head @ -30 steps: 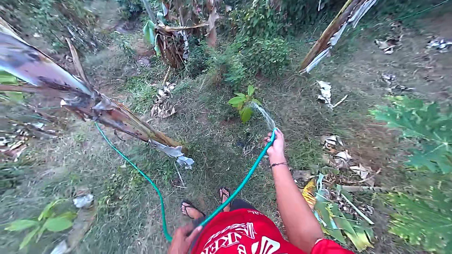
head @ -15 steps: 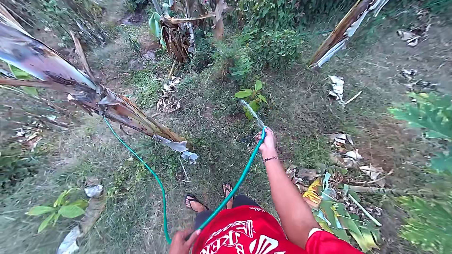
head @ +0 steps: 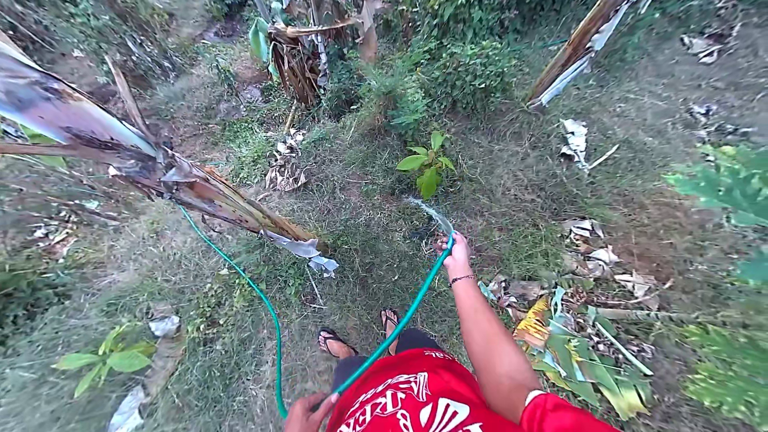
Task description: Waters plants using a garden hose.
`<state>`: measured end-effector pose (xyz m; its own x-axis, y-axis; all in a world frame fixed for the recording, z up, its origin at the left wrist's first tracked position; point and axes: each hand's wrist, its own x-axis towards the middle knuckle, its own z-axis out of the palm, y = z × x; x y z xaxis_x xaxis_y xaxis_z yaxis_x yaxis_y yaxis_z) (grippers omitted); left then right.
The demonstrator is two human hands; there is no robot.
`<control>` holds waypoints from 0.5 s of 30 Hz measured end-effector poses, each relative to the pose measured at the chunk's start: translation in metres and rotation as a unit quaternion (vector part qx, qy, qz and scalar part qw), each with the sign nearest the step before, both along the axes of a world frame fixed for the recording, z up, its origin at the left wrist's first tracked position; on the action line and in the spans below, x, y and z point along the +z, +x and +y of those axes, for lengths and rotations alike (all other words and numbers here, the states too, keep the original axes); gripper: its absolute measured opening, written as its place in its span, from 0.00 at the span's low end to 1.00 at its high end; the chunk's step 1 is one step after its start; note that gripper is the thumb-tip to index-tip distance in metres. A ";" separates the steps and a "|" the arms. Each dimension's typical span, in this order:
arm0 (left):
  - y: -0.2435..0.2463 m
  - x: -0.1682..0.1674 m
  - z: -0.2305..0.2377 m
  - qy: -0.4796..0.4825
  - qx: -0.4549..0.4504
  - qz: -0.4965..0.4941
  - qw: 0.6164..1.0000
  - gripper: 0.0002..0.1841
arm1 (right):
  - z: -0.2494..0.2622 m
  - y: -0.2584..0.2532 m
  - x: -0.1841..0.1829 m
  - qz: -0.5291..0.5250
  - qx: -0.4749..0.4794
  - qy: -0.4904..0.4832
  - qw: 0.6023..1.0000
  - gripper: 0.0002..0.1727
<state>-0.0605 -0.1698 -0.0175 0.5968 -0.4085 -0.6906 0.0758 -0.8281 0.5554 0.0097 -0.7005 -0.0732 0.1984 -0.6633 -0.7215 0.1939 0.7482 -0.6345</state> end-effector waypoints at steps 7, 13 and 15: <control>0.008 -0.012 -0.009 0.005 -0.024 -0.015 1.000 0.29 | -0.015 -0.025 0.002 0.012 -0.052 -0.005 0.999 0.08; 0.015 -0.010 -0.026 -0.006 -0.035 -0.031 0.999 0.29 | -0.027 -0.040 0.007 0.006 -0.076 -0.026 0.997 0.07; 0.017 -0.011 -0.029 -0.004 -0.037 -0.032 0.999 0.29 | -0.031 -0.041 0.008 0.004 -0.086 -0.026 0.996 0.07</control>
